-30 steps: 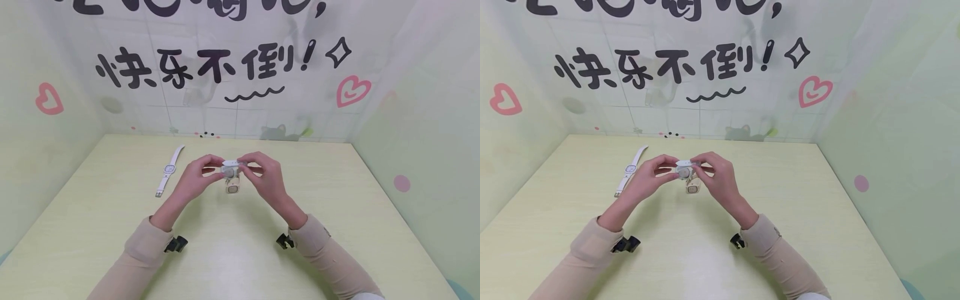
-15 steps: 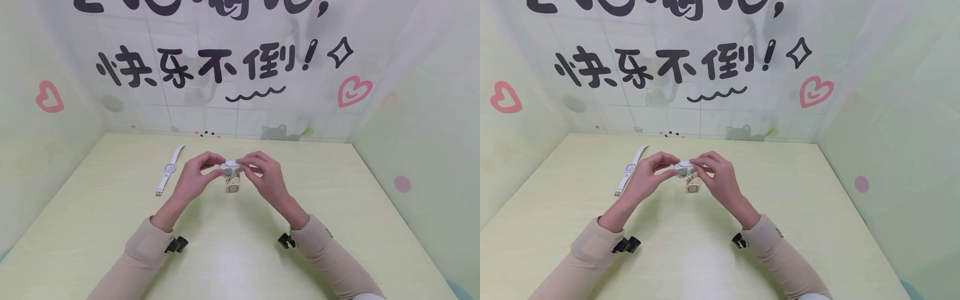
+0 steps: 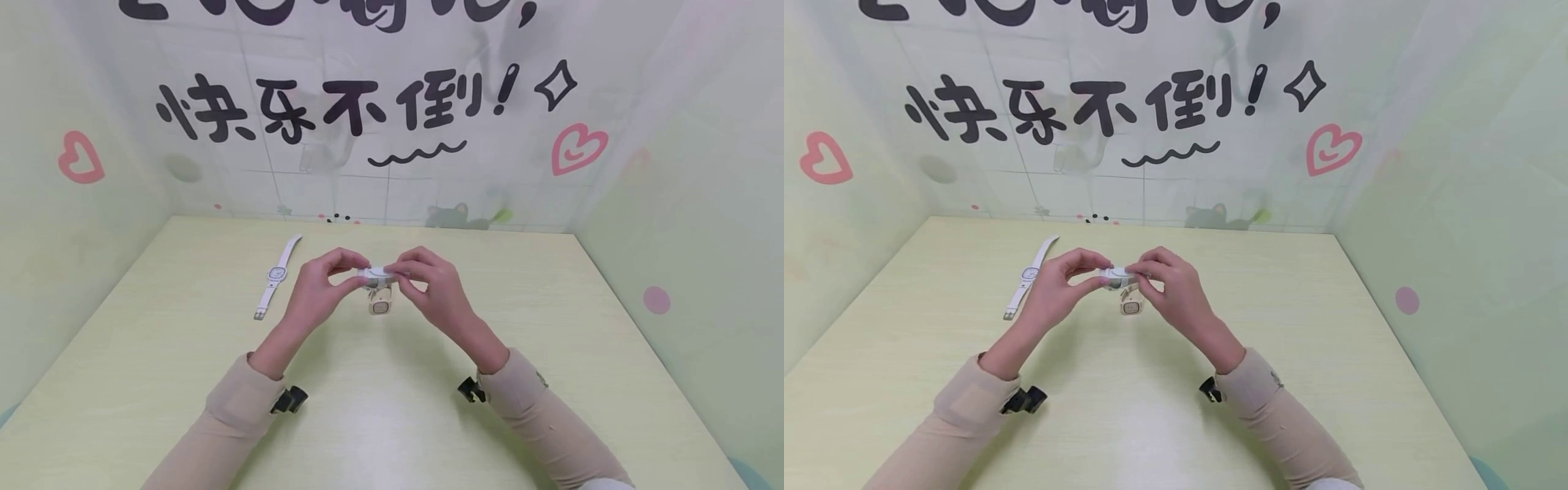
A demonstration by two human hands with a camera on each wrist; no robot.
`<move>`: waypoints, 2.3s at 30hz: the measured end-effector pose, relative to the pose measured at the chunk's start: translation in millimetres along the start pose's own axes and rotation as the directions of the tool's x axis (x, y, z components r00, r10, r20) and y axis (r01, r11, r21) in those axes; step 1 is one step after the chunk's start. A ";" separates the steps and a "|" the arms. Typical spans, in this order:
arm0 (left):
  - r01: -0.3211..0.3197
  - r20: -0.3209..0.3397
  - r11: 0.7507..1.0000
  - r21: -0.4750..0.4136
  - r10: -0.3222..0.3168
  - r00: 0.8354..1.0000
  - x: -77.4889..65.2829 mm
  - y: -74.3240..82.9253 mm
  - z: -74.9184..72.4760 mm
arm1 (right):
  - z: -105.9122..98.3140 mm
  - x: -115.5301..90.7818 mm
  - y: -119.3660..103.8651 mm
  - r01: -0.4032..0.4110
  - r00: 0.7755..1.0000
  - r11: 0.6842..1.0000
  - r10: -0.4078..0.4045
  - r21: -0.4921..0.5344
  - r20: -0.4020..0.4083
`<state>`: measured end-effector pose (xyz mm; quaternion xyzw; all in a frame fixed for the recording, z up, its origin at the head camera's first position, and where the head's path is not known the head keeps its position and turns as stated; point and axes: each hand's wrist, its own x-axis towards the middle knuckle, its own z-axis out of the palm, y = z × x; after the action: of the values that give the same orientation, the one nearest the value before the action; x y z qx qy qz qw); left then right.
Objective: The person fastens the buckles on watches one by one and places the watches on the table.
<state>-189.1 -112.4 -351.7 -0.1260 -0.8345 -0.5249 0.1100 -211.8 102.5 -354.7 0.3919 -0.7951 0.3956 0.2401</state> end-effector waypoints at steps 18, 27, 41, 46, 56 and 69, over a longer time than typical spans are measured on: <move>-0.021 0.045 1.000 -0.003 0.021 0.999 -3.8 0.9 -6.1 | -1.6 -0.8 1.6 0.033 0.999 0.990 -0.036 0.136 0.017; -0.030 -0.002 1.000 -0.005 0.030 1.000 -6.0 3.6 -0.2 | -2.3 1.8 0.5 0.153 0.988 0.988 -0.153 0.000 0.007; -0.052 0.027 0.999 -0.001 0.052 0.998 -5.2 8.0 3.6 | 2.1 2.1 -2.6 0.128 0.992 0.992 -0.128 0.004 0.021; -0.011 0.032 0.999 -0.049 0.012 0.999 -3.5 7.7 1.7 | 4.4 3.1 -4.1 0.059 0.998 0.997 -0.060 0.055 0.023; 0.124 -0.017 0.987 -0.099 -0.126 0.992 -0.2 1.9 -8.2 | 12.3 -0.7 2.3 0.018 0.999 0.983 -0.011 0.183 -0.041; 0.260 0.036 0.931 -0.257 -0.259 0.965 3.6 1.7 -11.3 | 20.8 3.3 2.5 0.014 0.999 1.000 -0.014 -0.006 0.046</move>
<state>-191.4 -121.5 -344.4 -0.0283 -0.7679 -0.6396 0.0217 -217.2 85.0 -365.4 0.4057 -0.7989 0.3824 0.2256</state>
